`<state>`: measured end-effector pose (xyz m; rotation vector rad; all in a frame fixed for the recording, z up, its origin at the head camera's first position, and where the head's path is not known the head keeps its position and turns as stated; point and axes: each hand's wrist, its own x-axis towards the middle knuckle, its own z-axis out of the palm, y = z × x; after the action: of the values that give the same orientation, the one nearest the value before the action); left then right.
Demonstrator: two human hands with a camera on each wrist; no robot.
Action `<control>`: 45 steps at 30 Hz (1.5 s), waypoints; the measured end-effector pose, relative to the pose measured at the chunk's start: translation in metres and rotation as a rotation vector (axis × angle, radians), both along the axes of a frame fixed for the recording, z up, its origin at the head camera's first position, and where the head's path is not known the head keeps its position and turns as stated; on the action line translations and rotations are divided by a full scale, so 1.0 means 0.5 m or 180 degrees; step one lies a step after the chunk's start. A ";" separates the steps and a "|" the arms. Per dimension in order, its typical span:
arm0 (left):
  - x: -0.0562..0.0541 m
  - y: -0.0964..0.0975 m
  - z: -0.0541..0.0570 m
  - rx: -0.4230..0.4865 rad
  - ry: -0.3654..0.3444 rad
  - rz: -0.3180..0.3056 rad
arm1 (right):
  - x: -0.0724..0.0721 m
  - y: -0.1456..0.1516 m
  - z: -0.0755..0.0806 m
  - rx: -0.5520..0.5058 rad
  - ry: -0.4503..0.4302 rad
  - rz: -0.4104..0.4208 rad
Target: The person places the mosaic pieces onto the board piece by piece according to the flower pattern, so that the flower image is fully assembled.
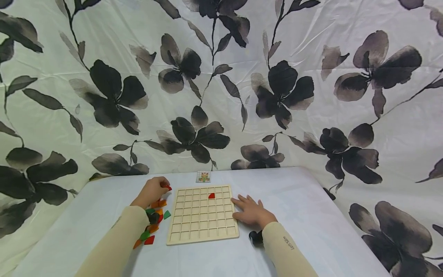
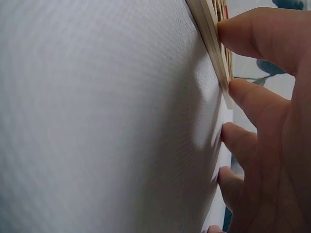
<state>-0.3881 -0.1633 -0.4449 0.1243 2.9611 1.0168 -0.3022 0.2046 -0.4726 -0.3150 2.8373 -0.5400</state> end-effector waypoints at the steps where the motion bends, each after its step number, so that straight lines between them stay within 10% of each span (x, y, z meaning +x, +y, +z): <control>1: 0.001 0.004 0.001 0.0067 0.0025 -0.0027 | 0.000 0.000 0.000 -0.0004 0.0000 -0.0007; 34: 0.015 0.148 -0.033 0.0178 0.0238 -0.0678 | -0.006 0.002 -0.007 -0.0036 -0.0016 0.0019; 45: 0.022 0.164 -0.031 -0.0311 0.0270 -0.0790 | -0.005 0.002 -0.006 -0.0026 0.0004 0.0019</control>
<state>-0.3773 -0.0811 -0.4605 0.5309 2.9630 0.8546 -0.3047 0.2057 -0.4755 -0.3255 2.8352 -0.5503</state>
